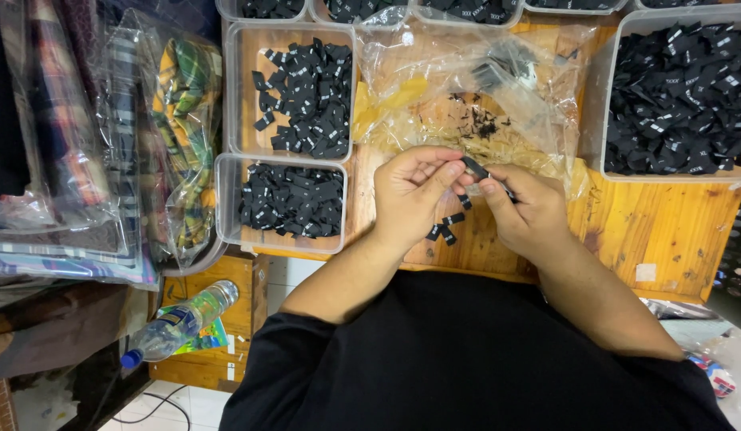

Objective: Trimming or cleaning individual black fabric size labels using a small hand tool at a workbench.

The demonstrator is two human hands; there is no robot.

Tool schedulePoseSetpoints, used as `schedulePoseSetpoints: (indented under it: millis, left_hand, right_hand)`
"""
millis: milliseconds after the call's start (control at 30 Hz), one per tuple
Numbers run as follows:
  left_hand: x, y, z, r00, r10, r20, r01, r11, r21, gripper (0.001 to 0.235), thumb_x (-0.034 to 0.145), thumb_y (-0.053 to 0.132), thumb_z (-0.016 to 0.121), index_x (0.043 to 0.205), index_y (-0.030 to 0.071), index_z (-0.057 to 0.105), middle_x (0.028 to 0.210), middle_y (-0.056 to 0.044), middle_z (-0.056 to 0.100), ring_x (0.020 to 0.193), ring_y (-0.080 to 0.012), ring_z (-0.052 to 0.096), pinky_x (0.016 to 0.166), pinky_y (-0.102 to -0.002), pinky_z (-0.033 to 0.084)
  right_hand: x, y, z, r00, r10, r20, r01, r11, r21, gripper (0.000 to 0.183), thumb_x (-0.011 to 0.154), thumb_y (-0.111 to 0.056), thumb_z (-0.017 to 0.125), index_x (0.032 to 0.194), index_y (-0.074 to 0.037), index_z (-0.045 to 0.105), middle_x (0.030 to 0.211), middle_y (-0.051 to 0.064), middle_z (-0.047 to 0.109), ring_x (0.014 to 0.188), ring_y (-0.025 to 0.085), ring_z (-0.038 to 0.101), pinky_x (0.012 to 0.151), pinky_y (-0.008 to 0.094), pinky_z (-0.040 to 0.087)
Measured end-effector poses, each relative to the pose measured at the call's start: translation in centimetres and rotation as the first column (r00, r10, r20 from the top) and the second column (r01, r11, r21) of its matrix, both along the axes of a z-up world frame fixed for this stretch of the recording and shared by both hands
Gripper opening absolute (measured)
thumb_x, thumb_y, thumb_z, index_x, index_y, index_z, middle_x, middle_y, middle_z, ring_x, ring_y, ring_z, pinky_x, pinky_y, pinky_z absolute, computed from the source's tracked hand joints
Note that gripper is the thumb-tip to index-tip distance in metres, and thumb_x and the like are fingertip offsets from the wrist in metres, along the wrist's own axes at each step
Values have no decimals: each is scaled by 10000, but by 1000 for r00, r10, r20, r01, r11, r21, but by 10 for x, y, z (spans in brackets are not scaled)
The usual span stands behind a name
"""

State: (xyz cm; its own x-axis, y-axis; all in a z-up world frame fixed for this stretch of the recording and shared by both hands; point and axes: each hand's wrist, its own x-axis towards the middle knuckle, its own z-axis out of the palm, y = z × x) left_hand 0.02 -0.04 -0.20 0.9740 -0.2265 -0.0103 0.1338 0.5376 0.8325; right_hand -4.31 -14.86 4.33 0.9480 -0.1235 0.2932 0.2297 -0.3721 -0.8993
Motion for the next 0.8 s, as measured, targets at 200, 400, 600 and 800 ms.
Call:
schedulePoseSetpoints:
  millis: [200,400,600,800]
  left_hand:
    - [-1,-1,5,1000,-5,-15,5,1000,-12,144,965,-48,695,1102,-93,687,916,-202,742,792,-209,762,661,-294,661]
    - [1,1,4,1000,-15,-25,15,999,29,167,951,-16,724,1106,-71,697,921,-156,741,779,-163,753,652,-243,634]
    - [2,0,2,999,-24,-31,25,998,51,150,958,0,722,1096,-58,713,910,-153,738,760,-148,737,636,-229,614]
    - [2,2,5,998,-41,-57,45,996,72,133,969,5,705,1087,-56,711,898,-156,732,744,-147,728,633,-230,604]
  right_hand:
    - [0,2,1,1000,-8,4,8,1000,1,133,1042,-25,670,981,31,774,609,162,619,515,208,540,497,341,447]
    - [1,4,4,1000,-9,-3,9,1000,0,145,1048,-38,666,980,26,777,634,155,665,517,252,598,494,346,468]
    - [-1,-1,-3,1000,-11,-5,11,1000,-18,147,1049,-55,675,979,18,781,635,144,675,516,252,607,497,340,472]
    - [-4,-7,-12,999,-34,-32,34,999,-6,161,1065,-44,655,989,26,779,617,153,663,524,271,613,529,365,503]
